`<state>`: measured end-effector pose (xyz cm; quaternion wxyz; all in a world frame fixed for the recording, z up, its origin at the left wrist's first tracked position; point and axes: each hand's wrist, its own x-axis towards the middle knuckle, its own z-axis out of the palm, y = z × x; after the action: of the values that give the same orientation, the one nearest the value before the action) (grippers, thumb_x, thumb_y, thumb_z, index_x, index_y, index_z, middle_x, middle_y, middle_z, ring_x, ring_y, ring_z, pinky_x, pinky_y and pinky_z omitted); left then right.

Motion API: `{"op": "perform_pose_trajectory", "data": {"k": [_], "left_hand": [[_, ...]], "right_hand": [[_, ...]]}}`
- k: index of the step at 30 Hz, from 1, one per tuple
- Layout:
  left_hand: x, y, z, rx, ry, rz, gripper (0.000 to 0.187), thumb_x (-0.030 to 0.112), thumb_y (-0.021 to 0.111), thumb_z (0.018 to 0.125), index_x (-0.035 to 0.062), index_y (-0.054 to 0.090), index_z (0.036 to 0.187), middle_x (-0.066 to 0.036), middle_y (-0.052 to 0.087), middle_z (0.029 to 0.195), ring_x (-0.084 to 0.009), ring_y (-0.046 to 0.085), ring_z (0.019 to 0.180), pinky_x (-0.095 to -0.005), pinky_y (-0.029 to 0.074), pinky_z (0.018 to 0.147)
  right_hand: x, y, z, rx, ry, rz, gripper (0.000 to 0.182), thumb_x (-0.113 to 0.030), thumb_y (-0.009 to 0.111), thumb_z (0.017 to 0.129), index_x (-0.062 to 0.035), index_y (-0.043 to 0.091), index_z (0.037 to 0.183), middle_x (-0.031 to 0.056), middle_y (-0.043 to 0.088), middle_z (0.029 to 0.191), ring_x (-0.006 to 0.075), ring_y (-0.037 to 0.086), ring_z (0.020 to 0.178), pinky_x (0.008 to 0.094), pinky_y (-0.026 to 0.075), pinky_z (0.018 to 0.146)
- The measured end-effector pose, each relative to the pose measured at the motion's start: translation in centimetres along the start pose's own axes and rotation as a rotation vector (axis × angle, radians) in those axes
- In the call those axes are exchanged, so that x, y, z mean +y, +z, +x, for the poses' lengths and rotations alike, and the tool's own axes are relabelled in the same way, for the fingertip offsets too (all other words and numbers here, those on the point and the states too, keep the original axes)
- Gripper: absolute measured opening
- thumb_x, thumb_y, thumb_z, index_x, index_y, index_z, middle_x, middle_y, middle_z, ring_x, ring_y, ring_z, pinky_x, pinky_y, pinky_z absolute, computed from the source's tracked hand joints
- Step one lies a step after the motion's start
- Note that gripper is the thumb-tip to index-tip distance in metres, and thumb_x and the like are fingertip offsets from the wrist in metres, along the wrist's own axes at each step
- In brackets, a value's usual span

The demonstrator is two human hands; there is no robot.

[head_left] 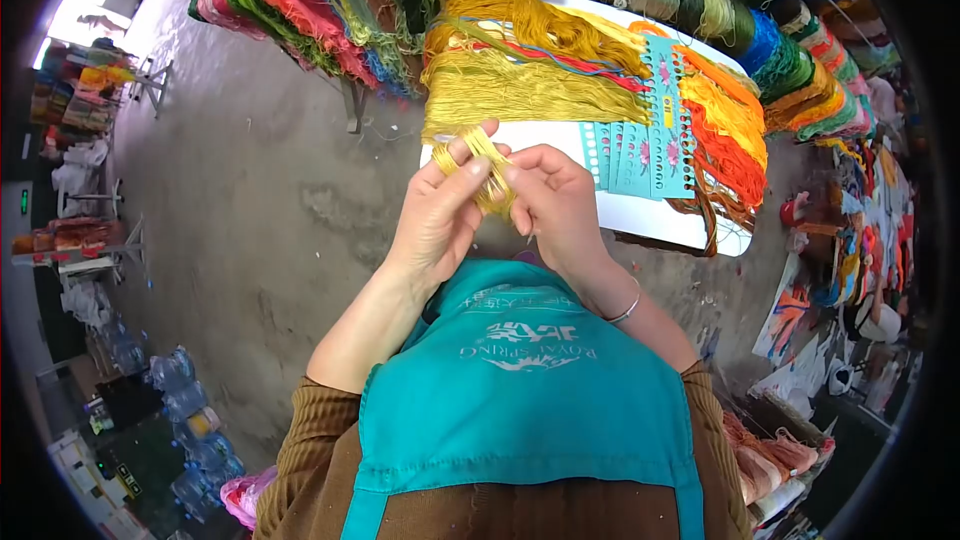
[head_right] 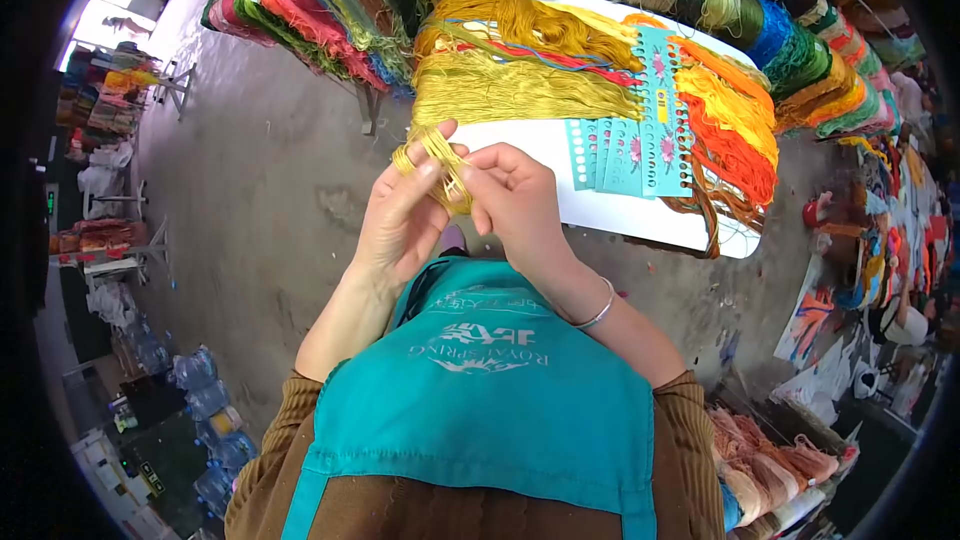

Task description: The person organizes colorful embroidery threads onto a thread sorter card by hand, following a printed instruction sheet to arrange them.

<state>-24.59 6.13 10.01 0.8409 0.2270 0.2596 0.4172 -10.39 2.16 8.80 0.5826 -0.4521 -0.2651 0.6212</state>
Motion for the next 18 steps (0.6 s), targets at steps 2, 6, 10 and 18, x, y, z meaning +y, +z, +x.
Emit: {"op": "perform_pose_trajectory", "data": {"k": [2,6,10,18], "left_hand": [[-0.1,-0.1,0.2,0.045,0.042,0.204,0.051,0.004,0.061,0.092,0.0008,0.046,0.140,-0.006,0.059,0.114,-0.0120,0.057,0.103,-0.0275,0.044,0.095],[0.6,-0.5,0.9,0.078,0.052,0.267,0.057,-0.003,0.059,0.088,0.0010,0.043,0.142,-0.003,0.058,0.109,-0.0105,0.056,0.100,-0.0272,0.044,0.093],[2.0,-0.6,1.4,0.024,0.018,0.180,0.056,-0.001,0.056,0.089,-0.0022,0.040,0.143,-0.003,0.057,0.104,-0.0129,0.057,0.099,-0.0287,0.044,0.092],[4.3,-2.5,2.8,-0.042,-0.037,0.069,0.061,0.009,0.061,0.089,-0.0013,0.036,0.144,0.000,0.054,0.089,-0.0068,0.049,0.067,-0.0263,0.047,0.070]], "right_hand": [[0.1,0.4,-0.1,0.027,-0.058,-0.105,0.006,-0.006,0.061,0.091,-0.0014,0.061,0.095,0.0006,0.057,0.069,0.0042,0.047,0.050,0.0190,0.031,0.044],[0.1,0.5,0.7,0.095,-0.106,-0.252,0.003,-0.004,0.058,0.090,-0.0022,0.059,0.092,0.0023,0.058,0.069,0.0053,0.047,0.050,0.0198,0.030,0.043],[0.3,0.1,2.0,0.035,0.003,0.271,0.004,-0.004,0.056,0.090,-0.0039,0.056,0.093,0.0029,0.056,0.068,0.0068,0.043,0.048,0.0204,0.028,0.043],[0.4,2.2,3.3,0.038,-0.010,0.144,0.005,-0.004,0.057,0.091,-0.0045,0.053,0.094,0.0013,0.052,0.065,0.0053,0.038,0.047,0.0204,0.026,0.042]]}}
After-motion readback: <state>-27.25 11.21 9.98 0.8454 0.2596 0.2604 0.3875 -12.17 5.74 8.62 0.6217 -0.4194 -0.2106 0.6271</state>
